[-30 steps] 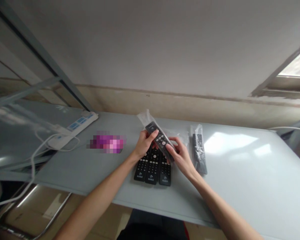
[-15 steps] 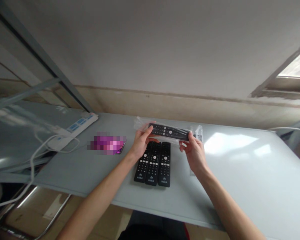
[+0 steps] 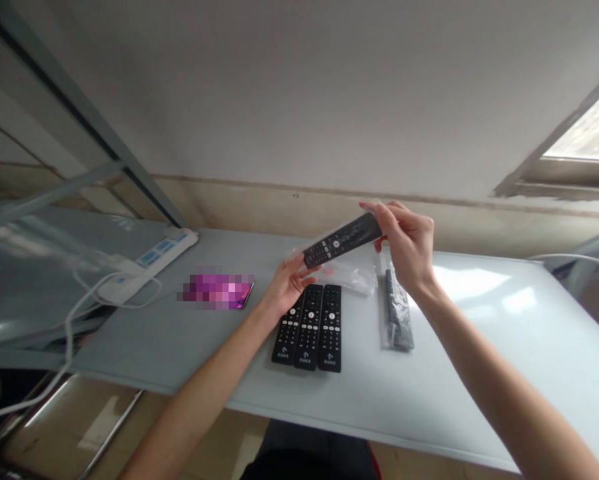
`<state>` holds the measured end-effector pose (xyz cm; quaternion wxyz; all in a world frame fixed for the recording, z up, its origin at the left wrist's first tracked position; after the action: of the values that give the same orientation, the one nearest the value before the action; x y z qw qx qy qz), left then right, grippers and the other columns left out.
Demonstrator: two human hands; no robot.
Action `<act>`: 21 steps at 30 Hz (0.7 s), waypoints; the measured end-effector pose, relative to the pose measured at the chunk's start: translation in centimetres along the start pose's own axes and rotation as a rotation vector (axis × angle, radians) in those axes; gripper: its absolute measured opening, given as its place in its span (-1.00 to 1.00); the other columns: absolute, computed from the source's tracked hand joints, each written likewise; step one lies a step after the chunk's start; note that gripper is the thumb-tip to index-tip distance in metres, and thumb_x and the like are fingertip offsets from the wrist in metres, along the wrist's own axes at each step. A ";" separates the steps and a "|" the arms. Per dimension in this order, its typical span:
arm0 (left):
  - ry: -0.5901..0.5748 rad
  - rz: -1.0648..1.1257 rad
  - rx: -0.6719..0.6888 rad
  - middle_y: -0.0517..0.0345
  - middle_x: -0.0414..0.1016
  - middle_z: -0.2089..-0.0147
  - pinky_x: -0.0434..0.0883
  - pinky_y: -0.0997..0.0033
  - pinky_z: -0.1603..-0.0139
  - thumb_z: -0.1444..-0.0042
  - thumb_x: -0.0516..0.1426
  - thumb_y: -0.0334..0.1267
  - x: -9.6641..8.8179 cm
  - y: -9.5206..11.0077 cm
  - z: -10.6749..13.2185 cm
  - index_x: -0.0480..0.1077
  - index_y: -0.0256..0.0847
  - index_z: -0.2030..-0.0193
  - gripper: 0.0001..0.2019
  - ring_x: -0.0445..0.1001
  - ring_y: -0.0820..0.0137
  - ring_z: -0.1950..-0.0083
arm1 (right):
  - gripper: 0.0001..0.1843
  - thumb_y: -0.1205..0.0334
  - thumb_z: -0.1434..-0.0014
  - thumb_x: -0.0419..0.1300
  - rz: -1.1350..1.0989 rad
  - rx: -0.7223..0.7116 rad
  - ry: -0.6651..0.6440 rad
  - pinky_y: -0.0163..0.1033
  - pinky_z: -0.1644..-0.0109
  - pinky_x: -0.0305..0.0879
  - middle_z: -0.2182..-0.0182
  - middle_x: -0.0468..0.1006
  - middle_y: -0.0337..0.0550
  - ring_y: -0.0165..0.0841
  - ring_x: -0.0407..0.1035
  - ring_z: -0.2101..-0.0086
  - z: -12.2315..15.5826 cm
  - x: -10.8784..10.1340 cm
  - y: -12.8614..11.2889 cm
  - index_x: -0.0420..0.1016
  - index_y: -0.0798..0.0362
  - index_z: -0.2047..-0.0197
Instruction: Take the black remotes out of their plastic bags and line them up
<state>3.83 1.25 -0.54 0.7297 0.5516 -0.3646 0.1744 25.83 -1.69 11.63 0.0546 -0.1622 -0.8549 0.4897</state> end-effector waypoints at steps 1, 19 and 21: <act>-0.030 0.003 0.007 0.03 0.73 0.06 0.65 0.46 0.41 -0.04 0.50 -0.18 0.0 0.1 0.1 0.56 -0.24 -0.02 -0.56 0.76 0.22 0.21 | -0.68 -0.06 -0.35 0.34 0.000 -0.024 -0.018 -0.31 0.57 0.21 0.36 0.56 -0.16 -0.45 0.30 0.50 -0.5 0.2 -0.6 0.76 0.03 0.18; 0.112 0.001 0.073 0.18 0.64 0.37 0.52 0.60 0.46 -0.01 0.52 -0.17 -0.5 0.1 -0.5 0.53 -0.29 0.23 -0.65 0.59 0.51 0.50 | -0.74 -0.01 -0.39 0.31 -0.060 -0.144 0.347 -0.24 0.58 0.28 0.50 0.32 -0.24 -0.42 0.27 0.51 -5.4 -6.8 -1.7 0.70 -0.02 0.08; 0.168 0.095 0.101 0.13 0.70 0.24 0.60 0.59 0.30 -0.03 0.50 -0.29 -0.4 0.4 -0.4 0.52 -0.28 0.20 -0.70 0.68 0.48 0.36 | -0.69 0.13 -0.25 0.42 -0.148 0.015 0.469 -0.28 0.54 0.38 0.43 0.39 -0.29 -0.44 0.32 0.48 -3.9 -7.1 0.8 0.63 -0.07 -0.06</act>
<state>3.47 1.83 -0.62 0.7198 0.5531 -0.3187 0.2727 33.66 -0.46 13.44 0.2885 -0.2079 -0.8248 0.4397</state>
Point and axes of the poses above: each hand's wrist, its own z-axis away from the middle knuckle, its own x-axis out of the palm, y = z × x, the point moved 1 cm from there along -z, towards the middle knuckle
